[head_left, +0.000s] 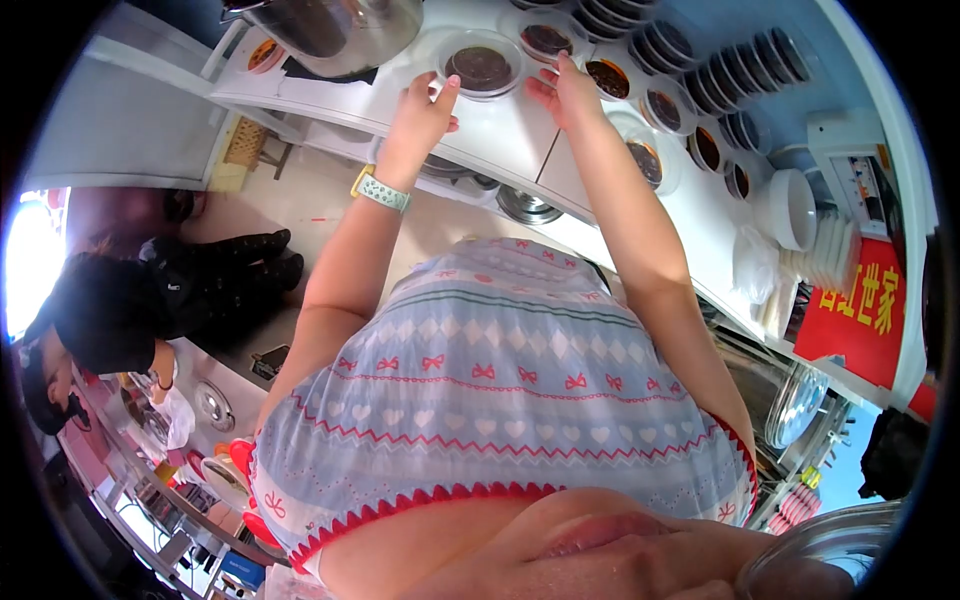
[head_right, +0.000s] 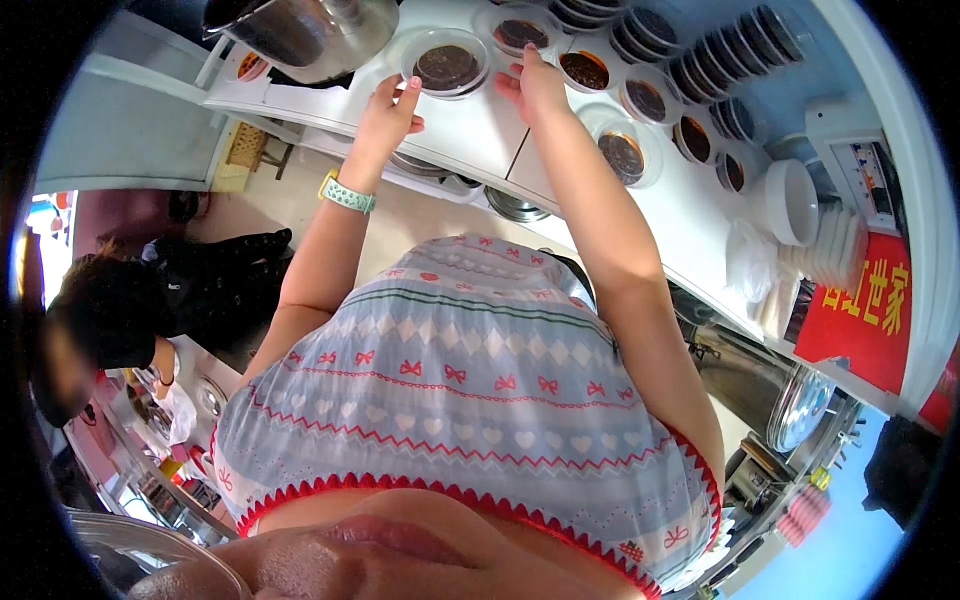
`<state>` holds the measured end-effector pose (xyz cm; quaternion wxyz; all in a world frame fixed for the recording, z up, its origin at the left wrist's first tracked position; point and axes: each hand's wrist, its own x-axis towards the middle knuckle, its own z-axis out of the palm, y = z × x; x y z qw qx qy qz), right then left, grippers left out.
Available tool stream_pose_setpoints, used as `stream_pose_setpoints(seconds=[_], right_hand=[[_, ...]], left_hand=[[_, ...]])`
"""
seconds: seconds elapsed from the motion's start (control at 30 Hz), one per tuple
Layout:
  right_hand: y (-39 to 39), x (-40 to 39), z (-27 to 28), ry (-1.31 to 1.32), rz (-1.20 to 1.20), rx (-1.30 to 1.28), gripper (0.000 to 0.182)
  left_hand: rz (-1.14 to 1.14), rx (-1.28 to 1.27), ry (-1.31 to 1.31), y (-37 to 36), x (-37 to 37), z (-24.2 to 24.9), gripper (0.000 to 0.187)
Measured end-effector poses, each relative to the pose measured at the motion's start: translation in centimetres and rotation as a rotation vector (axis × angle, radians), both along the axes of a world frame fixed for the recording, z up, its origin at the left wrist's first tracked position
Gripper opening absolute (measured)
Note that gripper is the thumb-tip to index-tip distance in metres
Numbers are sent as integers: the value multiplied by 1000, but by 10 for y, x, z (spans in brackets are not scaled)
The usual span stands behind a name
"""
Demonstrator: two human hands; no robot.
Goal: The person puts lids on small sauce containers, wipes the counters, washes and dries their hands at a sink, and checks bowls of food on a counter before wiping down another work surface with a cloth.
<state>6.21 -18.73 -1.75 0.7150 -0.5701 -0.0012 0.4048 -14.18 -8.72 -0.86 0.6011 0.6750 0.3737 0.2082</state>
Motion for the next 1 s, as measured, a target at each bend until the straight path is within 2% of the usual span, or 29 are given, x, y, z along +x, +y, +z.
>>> stream_pose_setpoints(seconds=[0.13,0.37,0.53,0.73,0.93,1.0], right_hand=[[15,17,-12,45,-16,-17,38],[32,18,-24,60,-108,22,24],[26,21,-25,33,-91,69,21],[24,21,-27,22,-69,80,15],[-18,-10,-14,81,-35,206,11],[-45,-24,-4,61,-22,184,11]], left_hand=[[87,-326,-136,-13,6,8,66],[82,-326,-172,11,15,3,61],[109,-526,-298,19,25,-9,43],[198,-487,-329,48,5,-12,35],[201,-439,-307,63,-7,-11,42],[287,-343,-231,47,-13,-7,48]])
